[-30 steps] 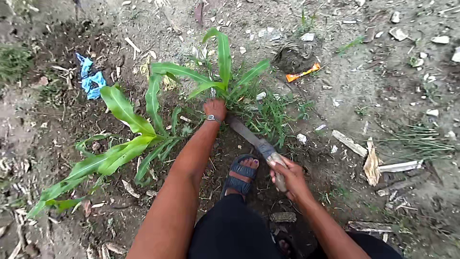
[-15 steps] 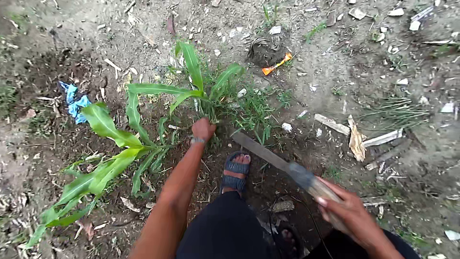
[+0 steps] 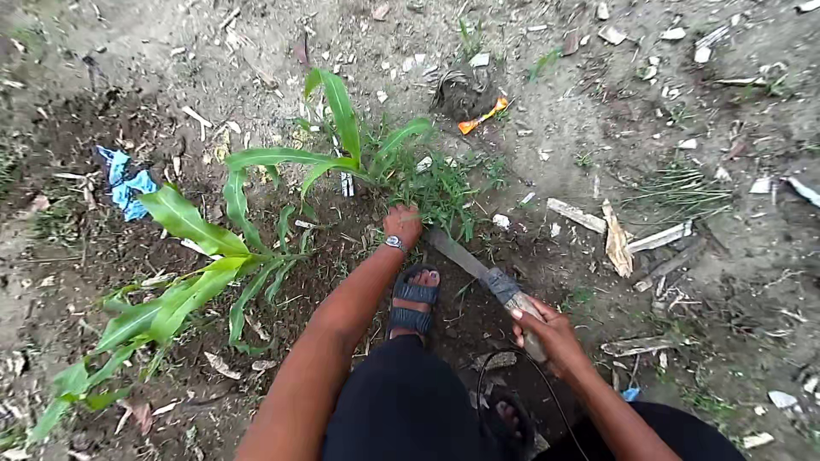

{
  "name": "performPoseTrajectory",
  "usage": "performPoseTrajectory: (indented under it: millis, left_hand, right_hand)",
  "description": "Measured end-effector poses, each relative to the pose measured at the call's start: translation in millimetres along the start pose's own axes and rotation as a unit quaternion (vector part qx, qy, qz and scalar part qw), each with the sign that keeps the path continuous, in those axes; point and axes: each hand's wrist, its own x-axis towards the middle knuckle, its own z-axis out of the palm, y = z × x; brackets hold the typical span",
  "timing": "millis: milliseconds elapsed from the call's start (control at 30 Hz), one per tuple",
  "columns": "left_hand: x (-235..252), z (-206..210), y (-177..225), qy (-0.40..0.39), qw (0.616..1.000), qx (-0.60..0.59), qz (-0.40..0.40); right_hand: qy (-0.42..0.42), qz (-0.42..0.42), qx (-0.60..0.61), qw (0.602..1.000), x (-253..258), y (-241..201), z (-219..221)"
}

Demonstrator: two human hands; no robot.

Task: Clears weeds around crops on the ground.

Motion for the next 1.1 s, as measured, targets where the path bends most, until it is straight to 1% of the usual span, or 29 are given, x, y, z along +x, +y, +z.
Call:
performPoseTrajectory:
  millis: [67,100,167,200,233,267,300,333,367,400,467,533,567,600,667,700,733,767,800,833,933,967,1033,1067,1100]
  left_hand:
    - [6,-5,-5,-0.028,0.999,-0.009,-0.019]
    - [8,-6,-8,-0.040,0.999,-0.022,-0.020]
    - [10,-9,-13,-0.039,0.996,-0.069,-0.037]
    - [9,-10,-15,-0.034,0.994,-0.095,-0.051]
    - [6,-8,-17,-0.028,0.991,-0.115,-0.059]
    - [4,-3,-20,-0.019,0.990,-0.129,-0.062]
    - [-1,5,-26,-0.007,0.988,-0.144,-0.060]
    - [-9,14,-32,0.006,0.987,-0.154,-0.053]
    - [-18,24,-39,0.004,0.987,-0.154,-0.051]
    - [-30,30,-45,-0.015,0.988,-0.145,-0.052]
    - [-52,36,-59,-0.051,0.990,-0.119,-0.064]
    - [-62,37,-71,-0.045,0.992,-0.103,-0.062]
    - [-62,33,-71,-0.028,0.994,-0.097,-0.046]
    - [-57,26,-68,-0.004,0.995,-0.094,-0.019]
    - [-38,10,-57,0.050,0.995,-0.067,0.047]
    - [-25,3,-48,0.068,0.995,-0.044,0.066]
    - [-9,-5,-38,0.073,0.995,-0.019,0.063]
    - [8,-14,-31,0.077,0.996,0.003,0.047]
    - [18,-19,-26,0.068,0.997,0.016,0.028]
    - [21,-20,-17,0.039,0.999,0.025,0.006]
    - [27,-39,-1,-0.015,0.998,0.032,-0.059]
    - [27,-46,-1,-0.030,0.996,0.023,-0.076]
    - [31,-53,-12,-0.055,0.994,-0.019,-0.096]
    - [33,-52,-21,-0.055,0.992,-0.046,-0.101]
    - [36,-48,-28,-0.046,0.992,-0.063,-0.101]
  right_hand:
    - [-0.003,-0.008,-0.001,1.000,2,1,-2]
    - [-0.001,-0.032,-0.018,0.999,2,0,-2]
    - [0.006,-0.123,-0.122,0.985,-3,0,-1]
    - [0.009,-0.182,-0.196,0.963,-7,1,-2]
    - [0.007,-0.241,-0.267,0.933,-10,4,-5]
    - [0.007,-0.296,-0.324,0.899,-12,7,-9]
    - [0.010,-0.335,-0.353,0.874,-16,8,-13]
    - [0.012,-0.338,-0.356,0.871,-25,5,-17]
    - [0.015,-0.302,-0.335,0.892,-40,-1,-23]
    - [0.021,-0.250,-0.293,0.923,-58,-9,-32]
    - [0.021,-0.169,-0.181,0.969,-84,-21,-54]
    - [0.010,-0.112,-0.067,0.991,-88,-21,-68]
    - [0.014,-0.094,-0.044,0.995,-80,-21,-63]
    - [0.021,-0.080,-0.045,0.996,-62,-24,-49]
    - [0.009,-0.051,-0.066,0.996,-13,-32,-6]
    - [0.001,-0.034,-0.066,0.997,9,-34,11]
    - [0.000,-0.026,-0.059,0.998,26,-34,19]
    - [-0.005,-0.026,-0.058,0.998,38,-35,23]
    - [-0.012,-0.023,-0.067,0.997,38,-31,22]
    - [-0.015,-0.021,-0.069,0.997,33,-25,19]
    - [-0.013,-0.072,-0.097,0.993,28,-18,21]
    - [-0.005,-0.106,-0.134,0.985,24,-16,23]
    - [0.001,-0.175,-0.264,0.949,10,-14,16]
    - [0.006,-0.195,-0.299,0.934,-2,-15,7]
    - [0.019,-0.191,-0.295,0.936,-18,-19,-4]
